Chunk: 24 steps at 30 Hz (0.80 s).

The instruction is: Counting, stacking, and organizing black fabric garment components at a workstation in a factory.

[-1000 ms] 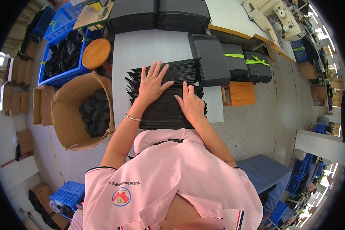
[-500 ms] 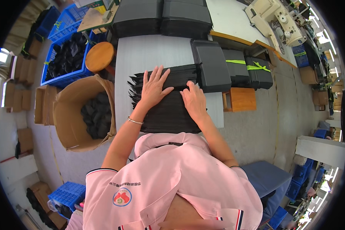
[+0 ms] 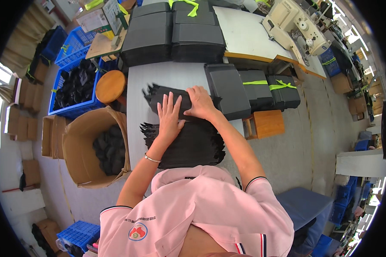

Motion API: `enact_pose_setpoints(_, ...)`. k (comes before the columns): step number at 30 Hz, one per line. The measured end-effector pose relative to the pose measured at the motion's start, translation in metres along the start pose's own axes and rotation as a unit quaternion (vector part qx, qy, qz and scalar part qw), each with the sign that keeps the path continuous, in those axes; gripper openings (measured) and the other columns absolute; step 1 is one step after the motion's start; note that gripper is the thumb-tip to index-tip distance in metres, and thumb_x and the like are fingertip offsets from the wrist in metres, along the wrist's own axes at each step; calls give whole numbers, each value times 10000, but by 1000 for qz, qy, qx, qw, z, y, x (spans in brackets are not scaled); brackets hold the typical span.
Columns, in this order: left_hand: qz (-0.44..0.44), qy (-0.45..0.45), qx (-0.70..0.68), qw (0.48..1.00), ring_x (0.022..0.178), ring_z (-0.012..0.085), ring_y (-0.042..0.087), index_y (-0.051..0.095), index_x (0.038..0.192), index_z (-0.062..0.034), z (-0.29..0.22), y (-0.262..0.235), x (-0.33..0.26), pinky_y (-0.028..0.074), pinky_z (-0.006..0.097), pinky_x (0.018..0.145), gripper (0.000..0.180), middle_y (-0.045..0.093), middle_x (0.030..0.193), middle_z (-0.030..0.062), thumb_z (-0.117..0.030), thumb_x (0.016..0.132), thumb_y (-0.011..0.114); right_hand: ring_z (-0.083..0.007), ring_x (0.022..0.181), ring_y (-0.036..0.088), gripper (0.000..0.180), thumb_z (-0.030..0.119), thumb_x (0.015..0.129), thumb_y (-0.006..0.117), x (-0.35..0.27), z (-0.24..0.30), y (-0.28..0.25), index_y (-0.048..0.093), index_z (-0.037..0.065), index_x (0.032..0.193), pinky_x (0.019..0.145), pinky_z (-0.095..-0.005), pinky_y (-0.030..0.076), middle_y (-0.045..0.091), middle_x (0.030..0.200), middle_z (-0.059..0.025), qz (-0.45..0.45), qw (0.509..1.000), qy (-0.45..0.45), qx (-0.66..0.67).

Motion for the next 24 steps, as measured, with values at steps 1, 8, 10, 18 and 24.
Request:
enact_pose_setpoints(1, -7, 3, -13, 1000, 1557, 427, 146, 324, 1594, -117, -3, -3, -1, 141, 601, 1243, 1002, 169, 1680, 211, -44, 721, 810, -360, 1184, 553, 899, 358, 561, 963, 2, -10, -6, 567, 35, 1301, 1057, -442, 453, 598, 1239, -156, -13, 998, 44, 49)
enact_pose_setpoints(8, -75, -2, -15, 997, 1530, 414, 237, 333, 1592, -133, -4, -6, -9, 171, 568, 1248, 964, 204, 1677, 177, -78, 757, 811, -313, 1157, 653, 906, 352, 597, 927, -20, -125, -57, 577, -92, 1304, 1001, -388, 510, 654, 1256, -236, -55, 884, 262, 382)
enact_pose_setpoints(10, -4, -55, -52, 997, 1474, 391, 358, 354, 1571, -110, 20, 11, -11, 203, 562, 1240, 876, 281, 1652, 181, -152, 816, 795, -269, 1072, 673, 867, 336, 664, 903, -37, -160, -62, 559, -99, 1331, 946, -345, 525, 674, 1209, -194, -46, 812, 327, 481)
enact_pose_setpoints(18, 253, -69, -143, 954, 858, 370, 710, 789, 1039, -84, 38, 57, 14, 556, 456, 776, 358, 755, 930, 162, -393, 925, 648, -338, 1043, 684, 708, 490, 823, 830, -122, -290, -37, 665, -68, 1227, 923, -420, 528, 708, 1131, -196, -136, 831, 459, 284)
enact_pose_setpoints(24, 310, -31, -129, 941, 907, 386, 690, 769, 1017, -46, 50, 62, 5, 529, 451, 802, 396, 739, 962, 188, -398, 974, 594, -428, 849, 664, 449, 485, 999, 594, -164, -152, -81, 671, 43, 990, 725, -520, 526, 650, 922, -192, -192, 925, 318, -73)
Point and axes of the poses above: each hand's wrist, its own x-axis towards the middle knuckle, its own y-axis out of the palm, z = x × y, the point moved 9 cm from there along x, towards the middle knuckle
